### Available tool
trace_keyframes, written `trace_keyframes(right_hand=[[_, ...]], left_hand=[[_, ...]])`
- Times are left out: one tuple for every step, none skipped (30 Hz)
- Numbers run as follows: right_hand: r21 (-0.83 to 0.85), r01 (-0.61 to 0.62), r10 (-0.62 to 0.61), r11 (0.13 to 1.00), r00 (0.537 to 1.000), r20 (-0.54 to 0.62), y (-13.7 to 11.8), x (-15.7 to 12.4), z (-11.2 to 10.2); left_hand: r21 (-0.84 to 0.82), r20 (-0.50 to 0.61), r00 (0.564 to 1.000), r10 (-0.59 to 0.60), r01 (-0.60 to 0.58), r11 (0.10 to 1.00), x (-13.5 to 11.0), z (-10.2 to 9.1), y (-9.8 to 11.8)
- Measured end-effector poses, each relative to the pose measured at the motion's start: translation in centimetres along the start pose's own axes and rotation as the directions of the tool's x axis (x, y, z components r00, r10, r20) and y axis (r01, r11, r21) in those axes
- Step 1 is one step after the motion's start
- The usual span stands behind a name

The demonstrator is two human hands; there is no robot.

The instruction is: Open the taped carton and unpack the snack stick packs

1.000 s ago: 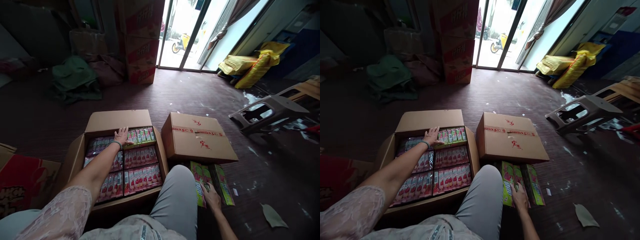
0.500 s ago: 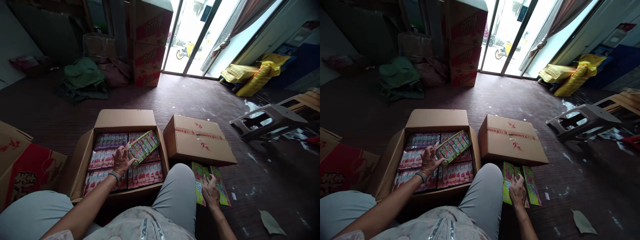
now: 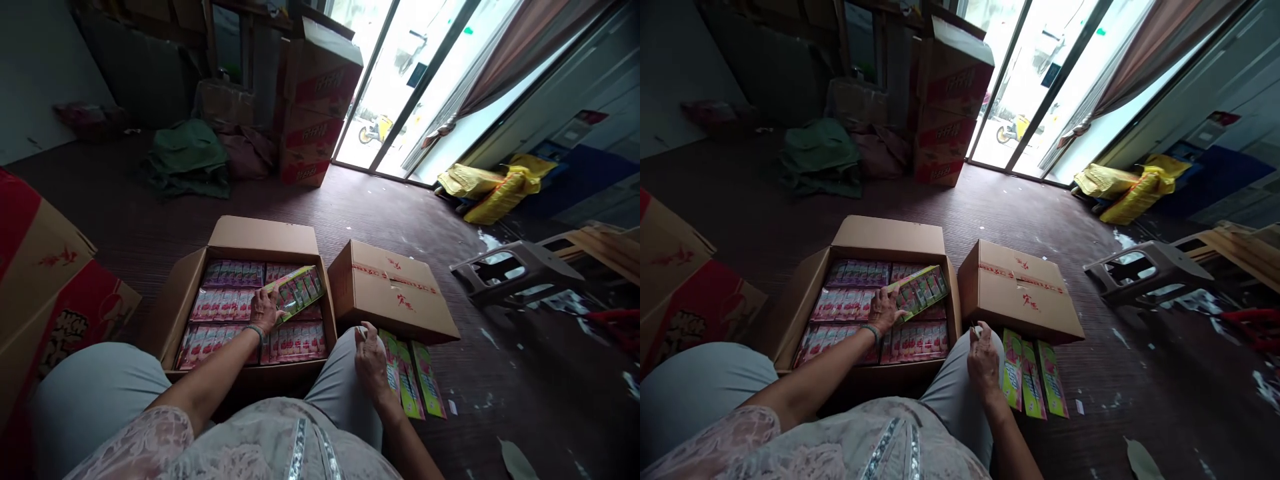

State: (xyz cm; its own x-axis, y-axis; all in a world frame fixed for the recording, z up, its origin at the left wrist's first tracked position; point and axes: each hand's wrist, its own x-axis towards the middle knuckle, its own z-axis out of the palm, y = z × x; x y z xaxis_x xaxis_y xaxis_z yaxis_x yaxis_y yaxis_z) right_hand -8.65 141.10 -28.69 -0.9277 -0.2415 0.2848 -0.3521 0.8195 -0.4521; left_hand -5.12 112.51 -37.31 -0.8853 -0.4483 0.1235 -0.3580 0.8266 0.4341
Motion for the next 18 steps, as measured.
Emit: trace_keyframes(right_hand=[[0.004, 0.010, -0.011, 1.000, 0.999, 0.036, -0.4, -0.3, 0.2], [0.006, 0.022, -0.022, 1.000, 0.997, 0.070, -0.7, -0.5, 0.5], [0.009, 0.035, -0.036, 0.999, 0.995, 0.098, -0.9, -0.7, 0.8], [0.008, 0.049, -0.050, 0.999, 0.991, 0.121, -1.1, -0.9, 1.0], [0.005, 0.066, -0.066, 0.998, 0.988, 0.141, -1.3, -1.0, 1.3], [0.000, 0.089, -0.088, 0.996, 0.983, 0.164, -1.5, -1.0, 1.5], [-0.009, 0.123, -0.119, 0.992, 0.974, 0.193, -1.7, -1.0, 1.7], [-0.027, 0.166, -0.156, 0.986, 0.961, 0.228, -2.1, -0.9, 1.9], [-0.058, 0.215, -0.192, 0.975, 0.943, 0.271, -2.5, -0.6, 2.0], [-0.101, 0.271, -0.226, 0.957, 0.919, 0.323, -3.1, -0.3, 2.1], [-0.154, 0.328, -0.250, 0.932, 0.890, 0.381, -3.9, 0.1, 2.3], [-0.210, 0.388, -0.268, 0.897, 0.858, 0.439, -4.8, 0.5, 2.4], [-0.259, 0.450, -0.285, 0.855, 0.823, 0.492, -5.8, 0.9, 2.6], [-0.291, 0.514, -0.306, 0.807, 0.786, 0.538, -6.9, 1.4, 2.9], [-0.305, 0.577, -0.334, 0.758, 0.744, 0.579, -8.2, 1.7, 3.3], [-0.301, 0.636, -0.365, 0.711, 0.699, 0.615, -9.4, 1.9, 3.8], [-0.282, 0.688, -0.395, 0.669, 0.650, 0.649, -10.8, 2.1, 4.4], [-0.249, 0.735, -0.424, 0.631, 0.596, 0.682, -12.1, 2.0, 5.1]], left_hand=[[0.003, -0.014, 0.999, 0.045, -0.045, 0.999, -1.3, 0.1, 0.0], [0.001, -0.021, 0.995, 0.095, -0.095, 0.995, -2.5, 0.2, -0.1], [-0.002, -0.027, 0.989, 0.146, -0.147, 0.989, -3.7, 0.4, -0.3], [-0.005, -0.039, 0.982, 0.186, -0.186, 0.983, -4.7, 0.5, -0.6], [-0.008, -0.054, 0.977, 0.204, -0.205, 0.979, -5.4, 0.6, -0.9], [-0.016, -0.071, 0.977, 0.203, -0.204, 0.979, -5.8, 0.6, -1.2], [-0.035, -0.078, 0.979, 0.187, -0.191, 0.981, -5.9, 0.6, -1.4], [-0.069, -0.064, 0.983, 0.171, -0.175, 0.982, -5.7, 0.5, -1.5], [-0.117, -0.029, 0.986, 0.162, -0.164, 0.979, -5.2, 0.3, -1.5], [-0.172, 0.019, 0.985, 0.169, -0.163, 0.971, -4.6, 0.2, -1.5], [-0.223, 0.065, 0.980, 0.186, -0.167, 0.960, -4.0, -0.1, -1.6], [-0.261, 0.100, 0.974, 0.204, -0.172, 0.950, -3.5, -0.3, -1.7], [-0.282, 0.119, 0.969, 0.218, -0.178, 0.943, -3.3, -0.6, -2.1], [-0.290, 0.127, 0.965, 0.228, -0.184, 0.939, -3.4, -0.8, -2.6], [-0.289, 0.130, 0.963, 0.237, -0.192, 0.938, -3.7, -1.1, -3.3], [-0.289, 0.135, 0.959, 0.247, -0.201, 0.936, -4.3, -1.3, -4.1], [-0.297, 0.138, 0.956, 0.258, -0.209, 0.932, -5.1, -1.6, -5.0], [-0.312, 0.137, 0.953, 0.272, -0.219, 0.925, -5.8, -1.8, -5.8]])
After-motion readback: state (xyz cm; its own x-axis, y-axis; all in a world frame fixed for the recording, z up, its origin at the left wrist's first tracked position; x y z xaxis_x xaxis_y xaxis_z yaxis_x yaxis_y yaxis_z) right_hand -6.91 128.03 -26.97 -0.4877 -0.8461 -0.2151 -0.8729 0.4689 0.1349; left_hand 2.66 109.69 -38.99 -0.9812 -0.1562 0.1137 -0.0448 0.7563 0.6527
